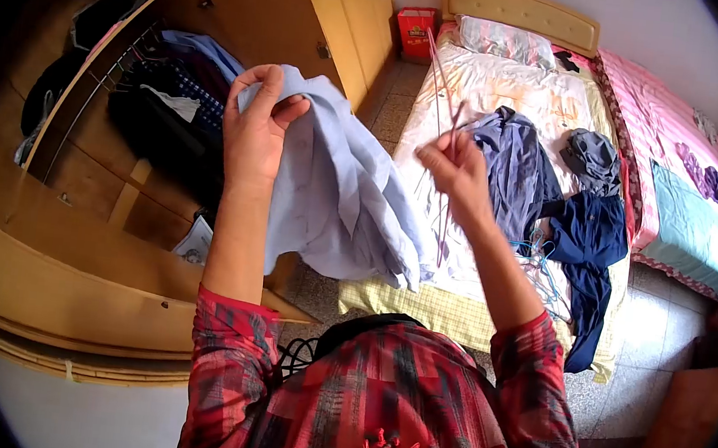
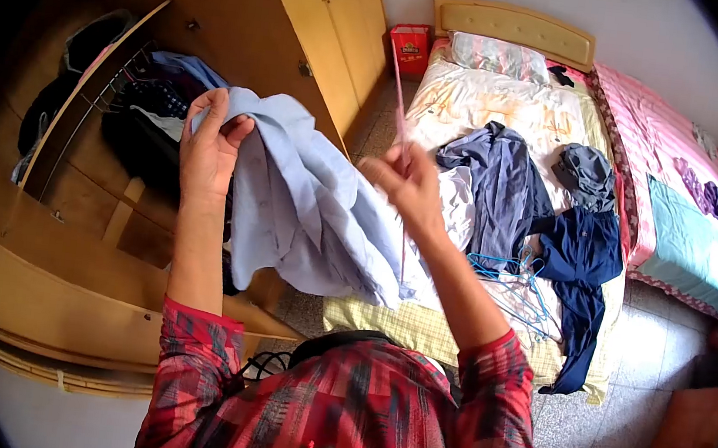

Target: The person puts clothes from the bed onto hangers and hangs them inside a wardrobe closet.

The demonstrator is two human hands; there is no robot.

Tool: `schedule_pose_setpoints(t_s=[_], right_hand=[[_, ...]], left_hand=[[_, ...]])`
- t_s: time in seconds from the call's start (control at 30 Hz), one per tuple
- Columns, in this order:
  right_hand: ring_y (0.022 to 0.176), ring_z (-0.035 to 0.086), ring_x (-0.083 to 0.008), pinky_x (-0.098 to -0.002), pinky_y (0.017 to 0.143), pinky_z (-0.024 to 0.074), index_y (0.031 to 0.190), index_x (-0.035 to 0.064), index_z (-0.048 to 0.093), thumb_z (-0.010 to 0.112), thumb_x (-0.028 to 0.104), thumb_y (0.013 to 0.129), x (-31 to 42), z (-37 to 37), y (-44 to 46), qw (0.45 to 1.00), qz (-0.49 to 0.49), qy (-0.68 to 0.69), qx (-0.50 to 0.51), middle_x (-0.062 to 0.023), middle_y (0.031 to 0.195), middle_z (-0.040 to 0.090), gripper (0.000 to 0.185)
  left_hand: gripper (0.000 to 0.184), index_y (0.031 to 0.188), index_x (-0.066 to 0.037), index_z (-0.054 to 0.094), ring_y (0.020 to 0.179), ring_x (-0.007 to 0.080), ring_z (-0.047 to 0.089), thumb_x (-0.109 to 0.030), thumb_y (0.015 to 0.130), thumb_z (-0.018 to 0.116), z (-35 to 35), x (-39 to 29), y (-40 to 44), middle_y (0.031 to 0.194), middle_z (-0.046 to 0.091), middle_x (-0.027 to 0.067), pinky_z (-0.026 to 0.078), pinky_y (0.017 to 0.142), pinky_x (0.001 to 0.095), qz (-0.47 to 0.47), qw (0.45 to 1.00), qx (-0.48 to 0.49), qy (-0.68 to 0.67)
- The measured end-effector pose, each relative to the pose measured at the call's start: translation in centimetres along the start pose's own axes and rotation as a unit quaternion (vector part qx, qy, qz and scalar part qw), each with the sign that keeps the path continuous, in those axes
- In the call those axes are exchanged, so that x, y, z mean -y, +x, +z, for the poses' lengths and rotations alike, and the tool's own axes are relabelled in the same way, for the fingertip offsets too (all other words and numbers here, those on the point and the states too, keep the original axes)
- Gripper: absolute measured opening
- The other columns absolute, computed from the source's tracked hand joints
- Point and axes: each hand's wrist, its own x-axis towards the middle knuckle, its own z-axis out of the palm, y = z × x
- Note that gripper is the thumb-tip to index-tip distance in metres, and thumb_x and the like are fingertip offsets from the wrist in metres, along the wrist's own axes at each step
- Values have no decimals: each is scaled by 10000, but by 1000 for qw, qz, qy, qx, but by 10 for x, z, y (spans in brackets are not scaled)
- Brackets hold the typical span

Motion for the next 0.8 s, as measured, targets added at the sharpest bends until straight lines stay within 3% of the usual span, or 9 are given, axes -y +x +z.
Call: schedule_pose_setpoints(t_s=[0.07,0.13,0.23,0.37,0.4,0.43,0.57,0.67,0.8], right_hand=[[642,454,-52,-203,542,376,901,44,459,779,90,698,-17,19,-19,998,-34,47,17,9,750,503,382],[610,402,-46,-189,537,344,908,62,434,798,84,671,-29,39,-31,992,-107,-58,-19,16,748,485,435],[619,376,-75,-230,554,369,869,63,391,854,164,594,-37,66,-39,980,-57,-176,-72,14,721,427,548],[590,507,-238,-357,571,428,831,50,416,755,188,653,-79,66,-18,935,-54,-313,-159,-97,692,512,408],[569,496,-203,-340,558,425,831,45,440,720,133,653,-89,64,-11,921,-76,-329,-193,-78,646,496,343],[564,491,-173,-319,544,421,831,43,461,707,118,658,-94,57,-8,931,-90,-301,-186,-58,634,492,310],[572,440,-64,-226,504,378,786,25,507,630,64,728,-103,6,6,984,-71,-152,-64,19,649,487,142],[625,443,-49,-212,543,357,821,22,538,638,74,737,-64,-6,8,973,-31,-214,79,32,682,491,141],[690,499,-64,-203,641,398,856,26,620,682,94,751,-71,-33,19,986,78,-42,144,31,759,560,140]], left_hand=[[395,1070,-10,504,796,160,611,-74,756,735,8,-2,-1,981,594,101,549,664,256,8,1000,15,14],[404,1062,5,504,827,165,614,-31,735,739,15,-3,-5,988,594,108,547,709,261,36,997,30,59],[413,1045,24,509,884,179,617,44,703,739,30,-7,-15,1000,594,117,537,787,274,85,988,85,101],[342,1054,45,521,894,212,633,103,745,657,34,-15,-27,1003,597,148,535,810,289,130,976,126,123],[303,1074,55,522,848,221,650,87,787,617,31,-17,-26,1000,603,170,541,793,291,154,969,128,143],[187,1021,52,557,790,211,664,-16,851,593,26,-23,-26,929,626,150,557,706,259,130,973,114,154],[245,965,51,602,637,147,661,-184,905,566,-27,-29,-4,796,654,106,523,538,190,57,962,30,264],[284,976,48,602,633,141,659,-224,903,571,-56,-25,-3,795,656,110,513,506,184,-2,971,19,238],[252,863,8,635,594,108,645,-237,892,582,-81,-30,-2,684,641,55,467,447,155,-12,941,13,337]])
